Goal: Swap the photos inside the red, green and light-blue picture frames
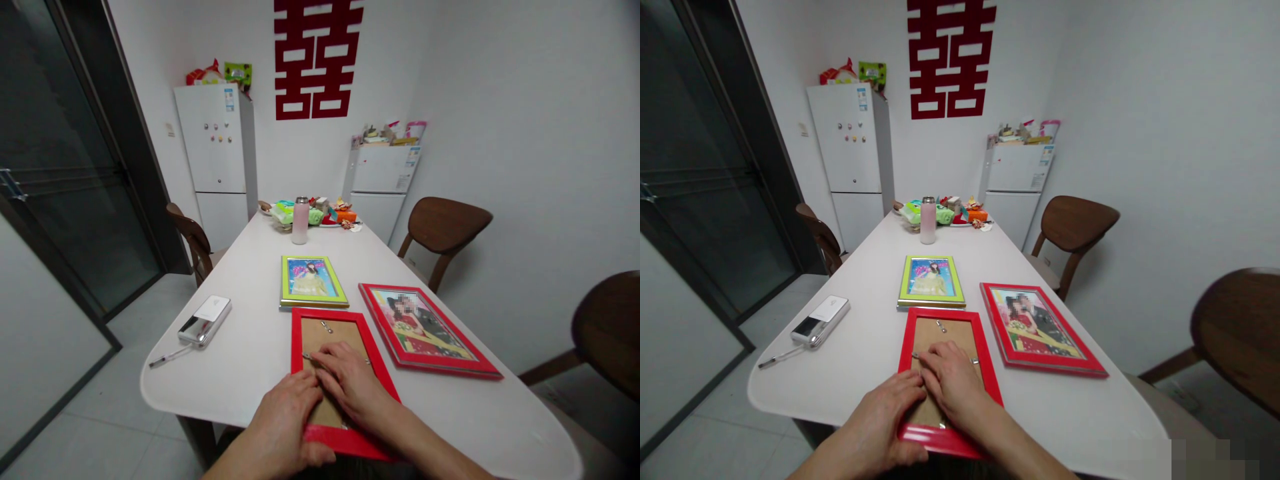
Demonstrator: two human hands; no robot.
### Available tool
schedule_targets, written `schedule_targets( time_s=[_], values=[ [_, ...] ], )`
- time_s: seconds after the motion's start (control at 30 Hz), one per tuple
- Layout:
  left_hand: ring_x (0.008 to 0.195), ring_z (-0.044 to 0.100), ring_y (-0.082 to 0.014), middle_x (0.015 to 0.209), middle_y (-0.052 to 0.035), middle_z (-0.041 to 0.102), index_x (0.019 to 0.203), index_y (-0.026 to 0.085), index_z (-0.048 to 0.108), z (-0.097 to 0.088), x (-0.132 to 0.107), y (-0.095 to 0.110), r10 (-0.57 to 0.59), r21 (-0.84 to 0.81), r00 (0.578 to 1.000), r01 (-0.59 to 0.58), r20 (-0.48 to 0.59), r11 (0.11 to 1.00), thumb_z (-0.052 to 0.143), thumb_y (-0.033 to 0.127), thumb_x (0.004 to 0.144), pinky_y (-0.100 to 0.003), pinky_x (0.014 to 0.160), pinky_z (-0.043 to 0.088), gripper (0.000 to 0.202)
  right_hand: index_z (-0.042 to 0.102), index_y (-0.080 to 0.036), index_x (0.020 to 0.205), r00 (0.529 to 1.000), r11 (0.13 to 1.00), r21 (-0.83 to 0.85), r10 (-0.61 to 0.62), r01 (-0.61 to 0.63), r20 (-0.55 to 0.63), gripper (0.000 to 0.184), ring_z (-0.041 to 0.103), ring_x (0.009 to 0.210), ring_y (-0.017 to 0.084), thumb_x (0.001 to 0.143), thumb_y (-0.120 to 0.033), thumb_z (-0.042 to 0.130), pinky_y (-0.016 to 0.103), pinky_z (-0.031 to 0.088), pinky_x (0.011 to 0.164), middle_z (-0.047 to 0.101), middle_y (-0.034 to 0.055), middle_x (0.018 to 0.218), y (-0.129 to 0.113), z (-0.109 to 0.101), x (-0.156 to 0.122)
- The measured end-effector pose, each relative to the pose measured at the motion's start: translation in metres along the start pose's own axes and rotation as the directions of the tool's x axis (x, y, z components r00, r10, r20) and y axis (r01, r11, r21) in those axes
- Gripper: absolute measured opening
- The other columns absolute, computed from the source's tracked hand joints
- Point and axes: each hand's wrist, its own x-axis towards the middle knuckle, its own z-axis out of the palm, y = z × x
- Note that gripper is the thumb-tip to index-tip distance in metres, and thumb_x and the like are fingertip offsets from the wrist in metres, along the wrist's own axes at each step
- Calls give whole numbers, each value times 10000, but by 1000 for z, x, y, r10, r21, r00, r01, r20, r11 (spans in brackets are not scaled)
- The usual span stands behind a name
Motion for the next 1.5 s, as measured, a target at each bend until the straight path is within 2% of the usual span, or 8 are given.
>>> schedule_targets(
  time_s=[0.17, 0.47, 0.6, 0.73, 1.03, 1.2, 1.33, 1.5],
  values=[
    [1142, 373, -225, 1231, -74, 450, 1059, 172, 515, 4, -1, -3, 9, 17, 999, -9, -34, 1000, 733, 420, 480, -323, 965, 280, 666, 632, -191, 765, 997, 996, -56, 70, -71, -15, 181, 491, 762, 148, 771, -216, 453, 260, 368, 706, 575, 35, 746, 3, 13, 27],
    [1140, 376, -219, 1248, -43, 432, 1116, 199, 470, 3, 1, -3, 52, -31, 997, -54, -59, 998, 744, 383, 472, -323, 975, 276, 724, 623, -159, 597, 997, 988, -135, 79, -76, 12, 268, 488, 639, 124, 773, -161, 420, 223, 353, 594, 564, 34, 642, -1, 22, 32],
    [1140, 379, -244, 1237, -86, 443, 1088, 167, 503, 5, 0, -5, 20, -8, 999, -20, -40, 1000, 712, 450, 497, -360, 970, 278, 688, 637, -186, 686, 998, 990, -123, 66, -65, 4, 226, 512, 689, 121, 778, -212, 433, 212, 358, 633, 587, 20, 687, 4, 16, 32],
    [1139, 381, -256, 1237, -114, 437, 1078, 142, 514, 8, -2, -7, -21, 24, 1000, 21, 0, 999, 676, 496, 527, -372, 969, 279, 674, 619, -174, 818, 965, 960, -133, 229, -246, -128, 211, 538, 760, 139, 778, -261, 430, 223, 360, 661, 620, 42, 797, 28, 9, 40],
    [1151, 365, -254, 1256, -108, 413, 1092, 146, 500, 2, -1, -3, -21, 41, 999, 20, 28, 999, 664, 480, 549, -377, 971, 274, 658, 586, -174, 684, 878, 874, -149, 428, -462, -214, 186, 560, 636, 175, 749, -262, 435, 247, 297, 520, 626, 69, 673, 53, 13, 60],
    [1153, 360, -262, 1257, -119, 409, 1087, 159, 499, -3, 0, 3, -51, 64, 996, 46, 76, 997, 676, 433, 554, -421, 973, 244, 625, 577, -167, 656, 860, 874, -78, 451, -480, -238, 158, 557, 611, 171, 719, -255, 461, 242, 290, 513, 622, 72, 645, 54, 11, 62],
    [1147, 362, -283, 1246, -139, 419, 1060, 157, 505, 6, 4, 9, -25, 91, 998, 21, 52, 996, 678, 494, 526, -482, 987, 158, 655, 581, -168, 641, 875, 906, 32, 415, -421, -250, 151, 558, 625, 159, 703, -253, 473, 236, 322, 548, 631, 58, 658, 54, 8, 60],
    [1169, 332, -258, 1254, -135, 410, 995, 133, 520, 22, 7, 16, 4, 117, 999, -10, 51, 993, 683, 310, 581, -439, 1001, 179, 479, 584, -169, 644, 881, 918, 222, 382, -328, -279, 211, 556, 649, 148, 729, -271, 421, 233, 365, 599, 630, 34, 679, 52, -5, 38]
  ],
)
